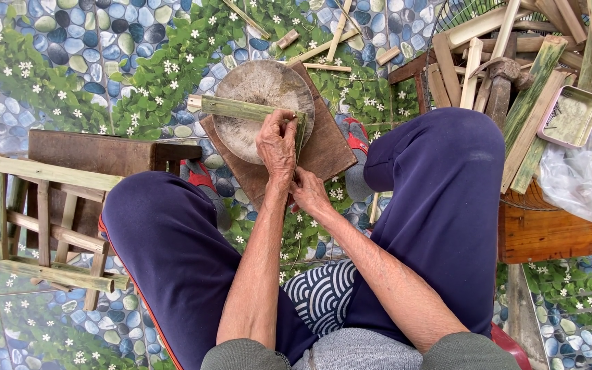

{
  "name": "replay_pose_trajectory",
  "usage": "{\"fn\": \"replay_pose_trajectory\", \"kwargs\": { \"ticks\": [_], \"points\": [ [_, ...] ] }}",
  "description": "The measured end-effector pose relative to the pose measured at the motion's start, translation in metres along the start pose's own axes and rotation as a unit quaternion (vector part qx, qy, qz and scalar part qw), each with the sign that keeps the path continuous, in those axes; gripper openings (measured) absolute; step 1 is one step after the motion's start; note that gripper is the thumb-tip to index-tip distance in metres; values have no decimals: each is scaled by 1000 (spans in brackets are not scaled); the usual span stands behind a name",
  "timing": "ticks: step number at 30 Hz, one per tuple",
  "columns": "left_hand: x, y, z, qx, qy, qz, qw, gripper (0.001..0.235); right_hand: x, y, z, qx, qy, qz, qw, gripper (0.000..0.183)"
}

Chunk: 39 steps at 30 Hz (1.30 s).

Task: The person assembles a bamboo stool by fitting bamboo strips into pre-made joints and securing them using a hammer on a wooden block.

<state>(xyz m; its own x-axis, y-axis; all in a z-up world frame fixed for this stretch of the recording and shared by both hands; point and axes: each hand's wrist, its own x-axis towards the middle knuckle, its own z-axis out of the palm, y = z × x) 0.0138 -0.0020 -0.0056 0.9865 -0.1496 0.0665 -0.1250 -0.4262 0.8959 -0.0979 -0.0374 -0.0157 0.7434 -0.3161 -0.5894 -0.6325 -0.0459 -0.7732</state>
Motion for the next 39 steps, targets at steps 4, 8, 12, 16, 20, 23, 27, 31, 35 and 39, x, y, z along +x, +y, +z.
{"fn": "replay_pose_trajectory", "kwargs": {
  "ticks": [4, 8, 12, 16, 20, 23, 27, 31, 35, 39],
  "points": [
    [-3, -3, 1, 3, -2, -7, 1000, 7, -5, -6, -1, 4, -4, 10, 1000, 10],
    [-2, -4, 3, 3, -4, -8, 1000, 6, -6, -11, -2, 2, -2, 17, 1000, 10],
    [-3, -3, 2, 3, -2, -3, 1000, 6, -6, -10, -2, 1, -2, 19, 1000, 11],
    [-4, 2, 0, 12, -1, 2, 1000, 6, -7, -14, -4, 12, -2, 20, 1000, 13],
    [-6, 0, 1, 28, 7, 22, 999, 8, -9, -13, -4, 35, 1, 21, 999, 16],
    [-9, -1, 5, 41, 10, 33, 999, 7, -3, -2, -2, 29, 10, 7, 999, 18],
    [-8, -6, 14, -4, -3, 60, 998, 11, -3, -9, -22, -178, 37, 36, 983, 20],
    [-9, -7, 16, 43, 11, 74, 996, 10, -64, -129, -106, -124, -10, -35, 992, 20],
    [-10, -8, 18, 41, 29, 90, 995, 10, -93, -181, -242, 69, 226, -195, 952, 18],
    [-9, -9, 21, 46, 42, 94, 994, 11, -42, -81, -356, 11, 423, -202, 883, 14]
  ]
}}
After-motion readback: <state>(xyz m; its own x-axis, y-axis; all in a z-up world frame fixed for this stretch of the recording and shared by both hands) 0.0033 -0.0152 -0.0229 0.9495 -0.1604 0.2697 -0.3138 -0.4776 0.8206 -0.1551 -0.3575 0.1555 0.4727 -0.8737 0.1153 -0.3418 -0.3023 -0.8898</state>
